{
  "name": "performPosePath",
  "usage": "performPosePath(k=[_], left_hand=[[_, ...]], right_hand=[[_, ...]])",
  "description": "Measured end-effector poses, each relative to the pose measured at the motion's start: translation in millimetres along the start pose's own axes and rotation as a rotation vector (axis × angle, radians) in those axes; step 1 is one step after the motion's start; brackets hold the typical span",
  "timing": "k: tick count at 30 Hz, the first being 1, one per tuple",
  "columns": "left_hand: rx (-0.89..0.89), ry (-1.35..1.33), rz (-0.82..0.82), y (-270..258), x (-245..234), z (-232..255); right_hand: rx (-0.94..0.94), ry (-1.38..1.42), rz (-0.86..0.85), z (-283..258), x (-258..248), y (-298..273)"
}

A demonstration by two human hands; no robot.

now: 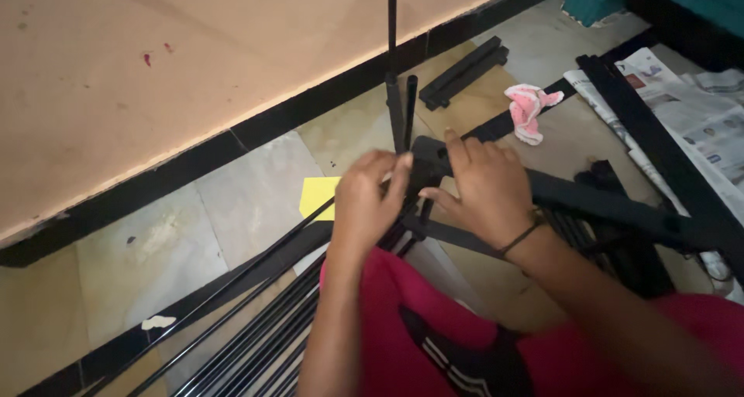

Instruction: The person assembles a black metal furniture frame by hand, connecting multiple tubular and cross-brace components into a rectangular structure. The person handles several frame pieces, aligns them, and secures them together without using tools.

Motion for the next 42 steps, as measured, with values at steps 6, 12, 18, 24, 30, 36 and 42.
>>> performPosePath(k=[6,12,18,24,30,36,42], left_hand=[[0.090,0.212,0.172,23.6,-5.6,34.0],[0.169,0.131,0.013,40.0,6.8,59.2],[0.421,0.138,-0.012,87.3,8.7,94.1],[0.453,0.660,-0.021,107.3,65.2,84.4],[0.183,0.495,-0.517,104.5,86.2,62.4],[0.336,0.471,-0.146,127.0,67.9,63.5],[0.228,0.485,-0.308,112.2,97.8,39.4]], right_hand=[[0.047,0.081,-0.161,19.1,-11.1,-1.2],[0.177,0.058,-0.236,44.3,-8.9,-0.1],[0.165,0.029,-0.221,39.4,-7.4,-4.1],[0.149,-0.014,-0.243,35.3,-7.0,-6.4],[0.127,-0.031,-0.251,36.7,-7.6,-2.5],[0.170,-0.036,-0.234,35.4,-5.7,-3.8],[0.194,-0.028,-0.201,35.4,-5.5,-4.8]])
Point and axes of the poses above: each hand's wrist, its own y-axis towards the middle knuckle, its own x-axis out of the palm, z = x × y, the point moved 4 cm from there along y, towards the middle knuckle, and after that the axes turned 6 degrees about -x, right-handed, at the moved point
